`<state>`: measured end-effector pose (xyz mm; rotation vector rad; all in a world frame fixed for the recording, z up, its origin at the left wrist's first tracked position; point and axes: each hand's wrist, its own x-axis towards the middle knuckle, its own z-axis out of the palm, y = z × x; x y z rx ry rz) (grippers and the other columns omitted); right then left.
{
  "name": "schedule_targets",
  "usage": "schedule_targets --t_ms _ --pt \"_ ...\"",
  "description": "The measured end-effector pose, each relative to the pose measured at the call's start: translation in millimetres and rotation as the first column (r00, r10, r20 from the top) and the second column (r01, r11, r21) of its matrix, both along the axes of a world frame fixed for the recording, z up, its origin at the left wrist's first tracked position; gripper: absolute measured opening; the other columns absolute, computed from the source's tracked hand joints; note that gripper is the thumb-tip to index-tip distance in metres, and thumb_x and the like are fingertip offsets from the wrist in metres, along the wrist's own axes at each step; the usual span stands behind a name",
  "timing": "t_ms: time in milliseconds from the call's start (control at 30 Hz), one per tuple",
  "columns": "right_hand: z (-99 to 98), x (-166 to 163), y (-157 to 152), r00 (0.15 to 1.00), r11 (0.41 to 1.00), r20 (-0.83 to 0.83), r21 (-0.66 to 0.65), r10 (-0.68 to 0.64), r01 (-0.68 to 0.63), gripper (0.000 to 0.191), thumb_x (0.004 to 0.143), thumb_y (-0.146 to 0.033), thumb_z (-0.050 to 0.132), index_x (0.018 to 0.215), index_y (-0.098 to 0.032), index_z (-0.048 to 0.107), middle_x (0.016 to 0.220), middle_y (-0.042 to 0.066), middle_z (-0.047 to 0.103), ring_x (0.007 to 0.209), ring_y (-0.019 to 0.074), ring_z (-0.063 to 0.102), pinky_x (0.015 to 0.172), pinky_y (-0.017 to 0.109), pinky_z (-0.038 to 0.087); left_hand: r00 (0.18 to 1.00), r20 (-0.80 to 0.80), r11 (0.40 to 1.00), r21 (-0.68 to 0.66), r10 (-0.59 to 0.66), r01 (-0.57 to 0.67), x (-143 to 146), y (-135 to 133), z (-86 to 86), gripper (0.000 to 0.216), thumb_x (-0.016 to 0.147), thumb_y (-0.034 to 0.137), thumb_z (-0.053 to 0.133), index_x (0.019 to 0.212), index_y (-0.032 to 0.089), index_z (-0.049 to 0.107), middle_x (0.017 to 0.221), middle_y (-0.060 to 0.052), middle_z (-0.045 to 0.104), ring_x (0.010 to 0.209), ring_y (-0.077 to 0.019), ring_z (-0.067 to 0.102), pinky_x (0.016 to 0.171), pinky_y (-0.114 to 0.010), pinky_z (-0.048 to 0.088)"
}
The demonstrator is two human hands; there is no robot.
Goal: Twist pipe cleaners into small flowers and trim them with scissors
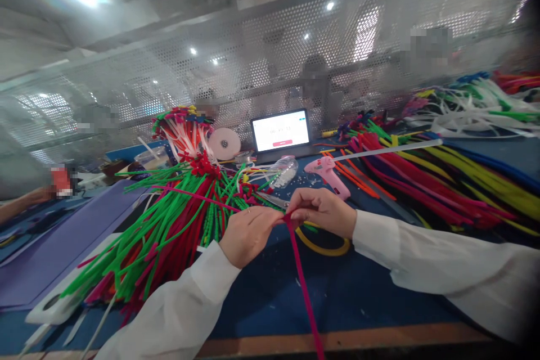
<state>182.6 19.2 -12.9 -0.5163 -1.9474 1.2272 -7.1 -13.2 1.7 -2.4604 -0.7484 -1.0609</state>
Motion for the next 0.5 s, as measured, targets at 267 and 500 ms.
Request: schedule_targets --t_ms 267,500 --pt "0.7 4.1 0.7 0.975 0.879 0.093 0.456 -0.203 0.14 0.01 0.077 -0.023 0.051 0.077 -0.016 0.057 0.069 0.002 0.062 0.065 0.0109 0.058 0.061 0.022 0.045 0.998 0.042 0.994 -0.105 -0.038 0.043 2.0 -0.3 2.0 0.013 0.075 0.012 0.049 0.08 0.016 0.061 0.075 -0.003 0.066 0.071 -0.0103 0.06 0.067 -0.019 0.047" --pt "4.2 6.4 -1.2 0.942 0.695 0.02 0.68 -0.334 0.232 0.009 0.077 -0.022 0.051 0.078 -0.018 0.058 0.068 0.003 0.061 0.065 0.0122 0.054 0.06 0.023 0.042 0.958 0.28 0.823 -0.556 0.054 0.116 6.0 -3.7 3.9 0.016 0.076 0.02 0.049 0.088 0.018 0.059 0.076 -0.003 0.065 0.067 -0.0123 0.061 0.063 -0.022 0.049"
